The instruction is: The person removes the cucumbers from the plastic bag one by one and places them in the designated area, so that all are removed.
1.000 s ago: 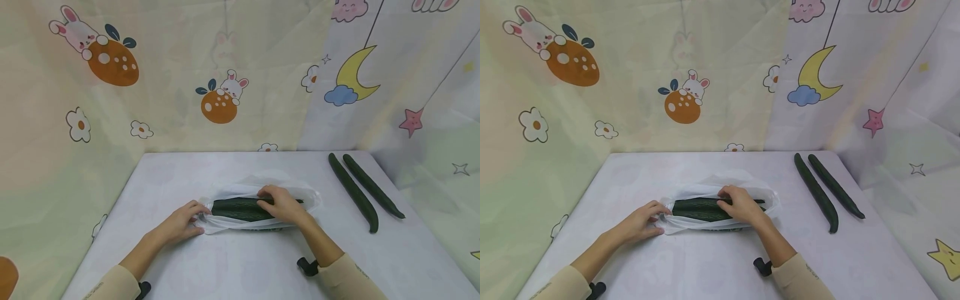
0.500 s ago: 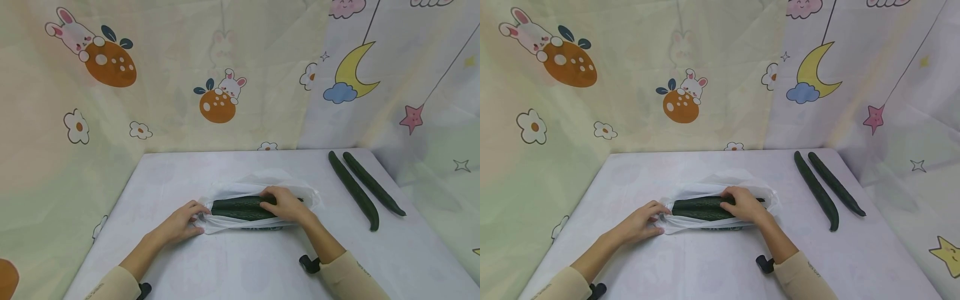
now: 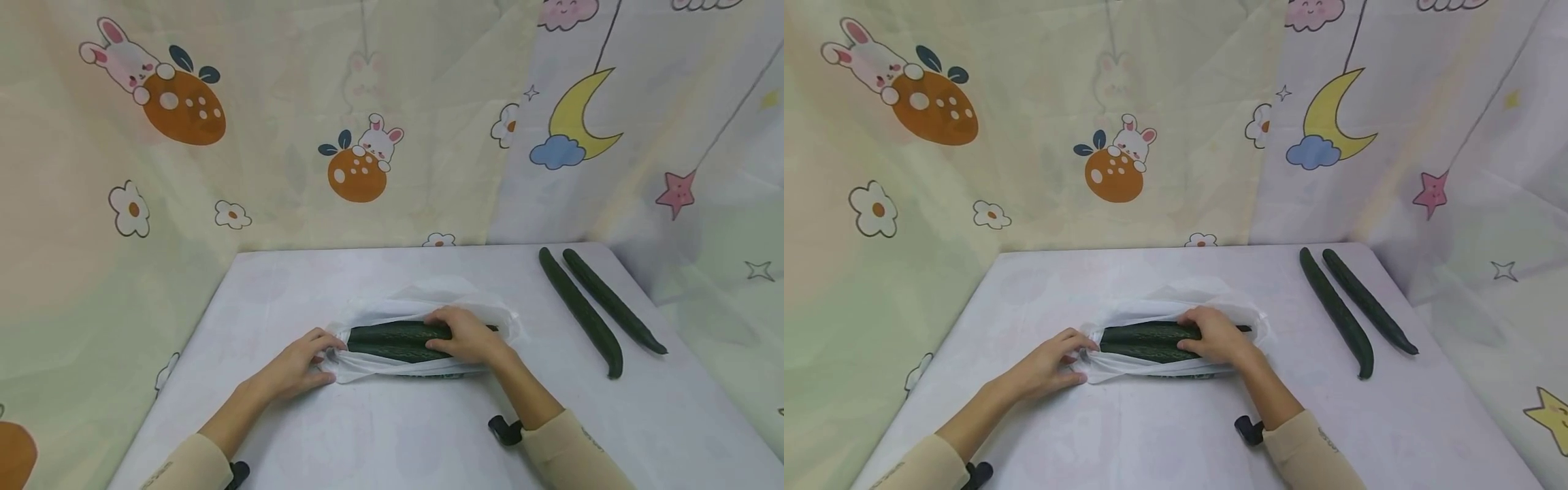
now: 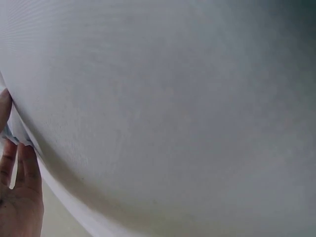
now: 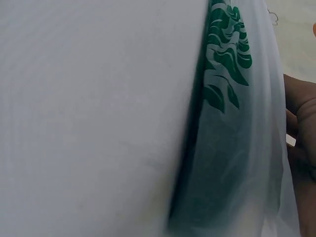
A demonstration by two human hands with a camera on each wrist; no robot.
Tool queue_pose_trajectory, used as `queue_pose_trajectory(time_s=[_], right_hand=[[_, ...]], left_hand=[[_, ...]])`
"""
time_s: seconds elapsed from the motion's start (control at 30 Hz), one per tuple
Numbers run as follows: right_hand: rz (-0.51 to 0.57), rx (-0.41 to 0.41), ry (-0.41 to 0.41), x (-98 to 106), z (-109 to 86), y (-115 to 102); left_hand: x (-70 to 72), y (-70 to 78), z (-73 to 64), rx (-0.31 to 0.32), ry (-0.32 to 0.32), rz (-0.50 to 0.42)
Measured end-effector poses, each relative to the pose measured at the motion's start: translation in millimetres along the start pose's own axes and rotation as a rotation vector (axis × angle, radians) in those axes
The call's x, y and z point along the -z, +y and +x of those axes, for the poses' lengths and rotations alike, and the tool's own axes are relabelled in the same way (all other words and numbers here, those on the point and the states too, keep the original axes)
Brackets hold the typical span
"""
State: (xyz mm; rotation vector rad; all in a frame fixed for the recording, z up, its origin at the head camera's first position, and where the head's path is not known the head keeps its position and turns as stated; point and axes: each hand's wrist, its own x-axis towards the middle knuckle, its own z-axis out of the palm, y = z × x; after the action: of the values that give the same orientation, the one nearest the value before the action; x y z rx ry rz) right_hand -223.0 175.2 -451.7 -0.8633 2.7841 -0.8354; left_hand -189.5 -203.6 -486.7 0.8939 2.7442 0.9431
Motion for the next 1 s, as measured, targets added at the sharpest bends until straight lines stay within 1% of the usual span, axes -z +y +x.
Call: queue_pose_trajectory(time_s=[0.13,0.23,0.47,0.77,1.0], right_hand=[[-0.062,-0.007,-0.004,2,-0.2,-5],[-0.069,-0.006,-0.013,1,-0.3,-4],[-0.015,0.020,-0.057,-2,-3.1,5],[0.032,0.018,-0.054,-4,-4.2,5],[0.061,0.019,-0.016,-7,-3.4,6]], left_hand=[[1.3,0.7,1.0,0.007,0.002,0.009],[2.0,1.1,1.3,0.011,0.006,0.010],[1.7,2.0,1.6,0.010,-0.002,0.010],[-1.7,2.4,0.2,0.016,-0.002,0.003],[-3.4,1.0,0.3,0.009,0.004,0.006]])
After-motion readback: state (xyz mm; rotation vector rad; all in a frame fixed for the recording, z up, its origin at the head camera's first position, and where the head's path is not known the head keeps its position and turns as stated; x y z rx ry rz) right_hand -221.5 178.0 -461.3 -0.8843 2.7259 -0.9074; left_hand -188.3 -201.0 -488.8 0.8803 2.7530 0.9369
